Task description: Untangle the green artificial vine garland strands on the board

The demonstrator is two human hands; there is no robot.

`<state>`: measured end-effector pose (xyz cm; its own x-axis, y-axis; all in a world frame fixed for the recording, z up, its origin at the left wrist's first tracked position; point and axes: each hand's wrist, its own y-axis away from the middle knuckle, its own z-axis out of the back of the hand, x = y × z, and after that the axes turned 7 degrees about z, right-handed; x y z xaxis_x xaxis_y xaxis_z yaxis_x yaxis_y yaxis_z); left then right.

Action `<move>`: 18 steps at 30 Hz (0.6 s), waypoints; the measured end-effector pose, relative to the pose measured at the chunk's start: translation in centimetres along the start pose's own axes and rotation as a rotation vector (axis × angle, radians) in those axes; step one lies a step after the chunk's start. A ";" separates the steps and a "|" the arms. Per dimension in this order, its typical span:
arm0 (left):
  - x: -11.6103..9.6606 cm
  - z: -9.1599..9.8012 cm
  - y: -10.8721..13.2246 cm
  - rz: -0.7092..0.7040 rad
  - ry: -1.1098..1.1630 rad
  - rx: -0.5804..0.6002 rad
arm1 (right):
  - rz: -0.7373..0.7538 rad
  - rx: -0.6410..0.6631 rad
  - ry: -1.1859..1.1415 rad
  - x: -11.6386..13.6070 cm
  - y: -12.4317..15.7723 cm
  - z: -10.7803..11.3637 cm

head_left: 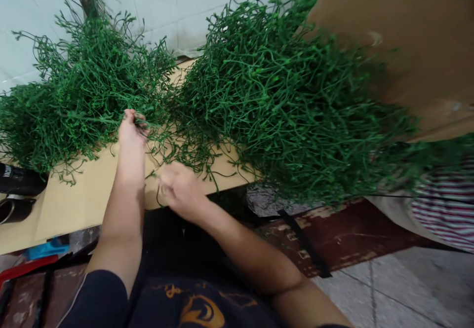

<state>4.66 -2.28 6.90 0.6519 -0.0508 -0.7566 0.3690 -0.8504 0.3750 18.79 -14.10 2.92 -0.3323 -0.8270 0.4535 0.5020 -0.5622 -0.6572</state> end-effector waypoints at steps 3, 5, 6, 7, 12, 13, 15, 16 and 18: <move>-0.8 0.8 -0.6 0.024 0.054 -0.002 | 0.017 0.022 0.055 -0.3 0.1 0.9; -0.8 1.1 -0.1 0.074 0.022 0.093 | -0.230 0.004 0.220 -2.1 -0.8 2.1; -0.5 1.1 0.4 0.104 0.008 0.128 | -0.377 -0.016 0.316 -3.2 -1.3 2.7; -0.2 1.1 0.8 0.124 -0.001 0.149 | -0.477 -0.036 0.385 -4.1 -1.9 3.2; 2.1 0.9 1.9 0.147 -0.052 0.194 | -0.481 0.103 0.374 -5.3 -3.9 2.1; 2.5 1.0 1.9 0.153 -0.059 0.213 | -0.446 0.158 0.337 -5.1 -4.1 1.4; 3.0 1.0 1.8 0.175 -0.060 0.246 | -0.412 0.222 0.281 -4.9 -4.2 -0.2; 3.2 1.1 1.8 0.190 -0.056 0.254 | -0.414 0.229 0.263 -5.0 -4.3 -0.8; 3.5 1.3 1.6 0.207 -0.048 0.251 | -0.423 0.227 0.231 -5.2 -4.4 -1.5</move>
<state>6.66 -4.47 4.21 0.6621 -0.2554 -0.7046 0.0531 -0.9218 0.3839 17.09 -7.29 2.54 -0.6977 -0.5235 0.4890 0.4379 -0.8519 -0.2872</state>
